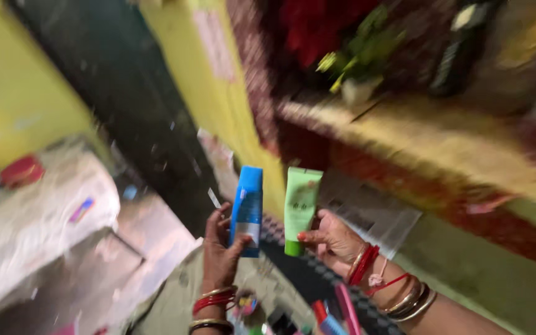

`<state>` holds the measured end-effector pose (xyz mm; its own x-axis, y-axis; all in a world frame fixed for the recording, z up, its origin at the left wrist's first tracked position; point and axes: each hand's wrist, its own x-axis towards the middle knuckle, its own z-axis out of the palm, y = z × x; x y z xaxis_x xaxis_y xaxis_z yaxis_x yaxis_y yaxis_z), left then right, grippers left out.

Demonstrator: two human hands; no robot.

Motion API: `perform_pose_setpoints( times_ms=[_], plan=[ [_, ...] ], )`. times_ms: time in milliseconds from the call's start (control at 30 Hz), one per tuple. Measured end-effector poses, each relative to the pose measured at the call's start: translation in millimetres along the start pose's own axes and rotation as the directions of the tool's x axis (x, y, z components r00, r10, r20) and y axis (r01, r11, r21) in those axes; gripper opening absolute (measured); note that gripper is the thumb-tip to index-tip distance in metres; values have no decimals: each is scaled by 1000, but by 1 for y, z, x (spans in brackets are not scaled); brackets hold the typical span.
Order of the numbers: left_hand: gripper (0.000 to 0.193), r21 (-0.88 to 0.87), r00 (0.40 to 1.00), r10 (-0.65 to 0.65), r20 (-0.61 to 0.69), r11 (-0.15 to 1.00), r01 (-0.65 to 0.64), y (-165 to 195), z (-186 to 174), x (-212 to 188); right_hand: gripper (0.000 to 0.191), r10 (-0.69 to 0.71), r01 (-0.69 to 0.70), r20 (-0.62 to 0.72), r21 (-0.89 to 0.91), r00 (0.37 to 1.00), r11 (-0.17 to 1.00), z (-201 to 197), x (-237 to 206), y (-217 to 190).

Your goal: The person picks up cosmetic bottles, tubes, and small containers from a bed and arranges them on a wall shelf niche, places a plastic box on the shelf, and lays a newspaper inside the niche.

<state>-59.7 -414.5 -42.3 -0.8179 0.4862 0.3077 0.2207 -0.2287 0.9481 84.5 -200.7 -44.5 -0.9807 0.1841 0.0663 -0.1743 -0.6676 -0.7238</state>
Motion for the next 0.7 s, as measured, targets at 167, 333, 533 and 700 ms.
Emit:
perform_pose_setpoints(
  times_ms=[167, 333, 533, 700],
  plan=[
    [80, 298, 952, 290, 94, 905, -305, 129, 78, 56, 42, -417, 399, -21, -254, 909, 881, -27, -26, -143],
    [81, 32, 876, 416, 244, 899, -436, 168, 182, 110, 46, -643, 467, -188, -542, 743, 699, -91, -84, -265],
    [70, -229, 816, 456, 356, 889, -397, 141, 316, 173, 38, -534, 172, -503, -599, 680, 782, -132, -126, -325],
    [59, -169, 776, 509, 373, 860, -482, 117, 394, 210, 39, -568, 92, -521, -680, 637, 727, -176, -106, -322]
  ],
)
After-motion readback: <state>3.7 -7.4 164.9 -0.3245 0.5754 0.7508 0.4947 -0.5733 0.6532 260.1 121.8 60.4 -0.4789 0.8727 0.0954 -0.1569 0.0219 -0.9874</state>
